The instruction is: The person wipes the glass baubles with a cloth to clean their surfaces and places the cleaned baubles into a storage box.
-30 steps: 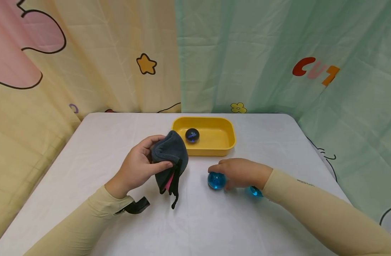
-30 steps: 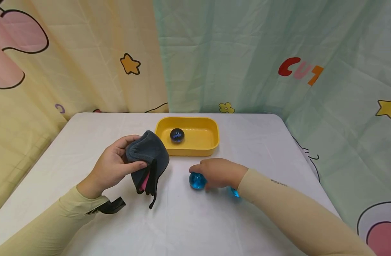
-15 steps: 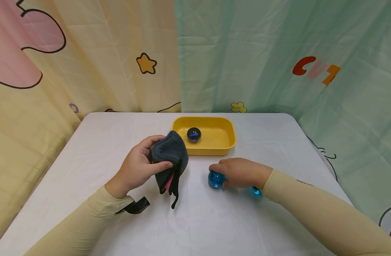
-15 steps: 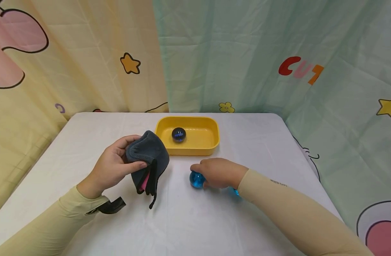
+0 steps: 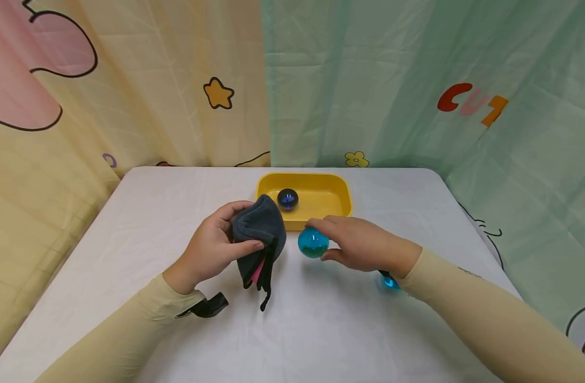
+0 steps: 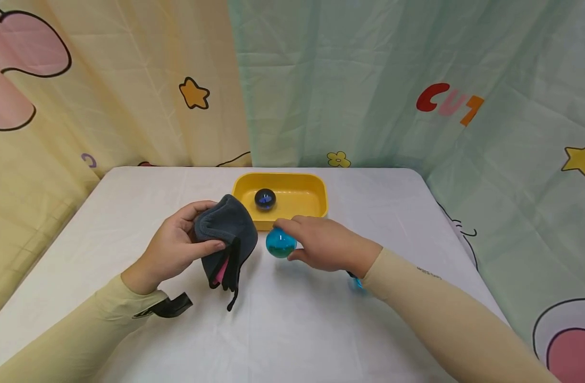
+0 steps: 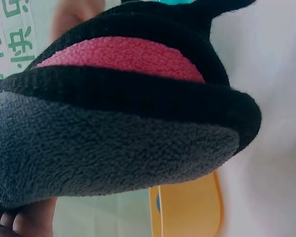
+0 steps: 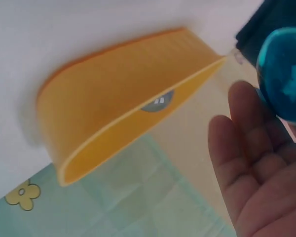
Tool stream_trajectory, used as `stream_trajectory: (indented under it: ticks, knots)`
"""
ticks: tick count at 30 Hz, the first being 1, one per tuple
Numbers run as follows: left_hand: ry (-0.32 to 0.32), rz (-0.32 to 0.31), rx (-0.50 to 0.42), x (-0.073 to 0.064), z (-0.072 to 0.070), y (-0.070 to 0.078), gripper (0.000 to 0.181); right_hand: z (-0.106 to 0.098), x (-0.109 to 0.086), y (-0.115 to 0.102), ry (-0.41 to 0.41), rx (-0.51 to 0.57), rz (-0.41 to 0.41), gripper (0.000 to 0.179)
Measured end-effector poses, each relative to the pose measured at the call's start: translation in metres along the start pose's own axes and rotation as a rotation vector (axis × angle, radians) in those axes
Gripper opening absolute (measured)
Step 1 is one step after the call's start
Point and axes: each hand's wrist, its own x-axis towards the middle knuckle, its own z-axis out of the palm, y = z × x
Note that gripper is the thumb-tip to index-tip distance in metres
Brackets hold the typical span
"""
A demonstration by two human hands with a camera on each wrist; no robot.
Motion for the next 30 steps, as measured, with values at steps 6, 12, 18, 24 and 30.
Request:
stream_trajectory:
  ticks: [6,12,18,24,30]
  knots:
    - [-0.025,0.009,0.000,0.004,0.006,0.002,0.069,-0.010,0.001,-0.017,0.153,0.033,-0.080,0.068]
    - [-0.075,0.026,-0.041,0.008,0.016,0.003,0.069,-0.009,0.007,-0.027,0.244,0.053,-0.107,0.071]
    - [-0.079,0.043,-0.047,0.009,0.023,0.003,0.069,-0.006,0.010,-0.033,0.281,0.071,-0.090,0.071]
    - [-0.082,0.041,-0.026,0.007,0.027,0.004,0.070,-0.002,0.009,-0.035,0.298,0.096,-0.086,0.071]
    - [-0.075,0.060,-0.001,0.007,0.029,0.006,0.071,0.001,0.009,-0.037,0.299,0.122,-0.056,0.072]
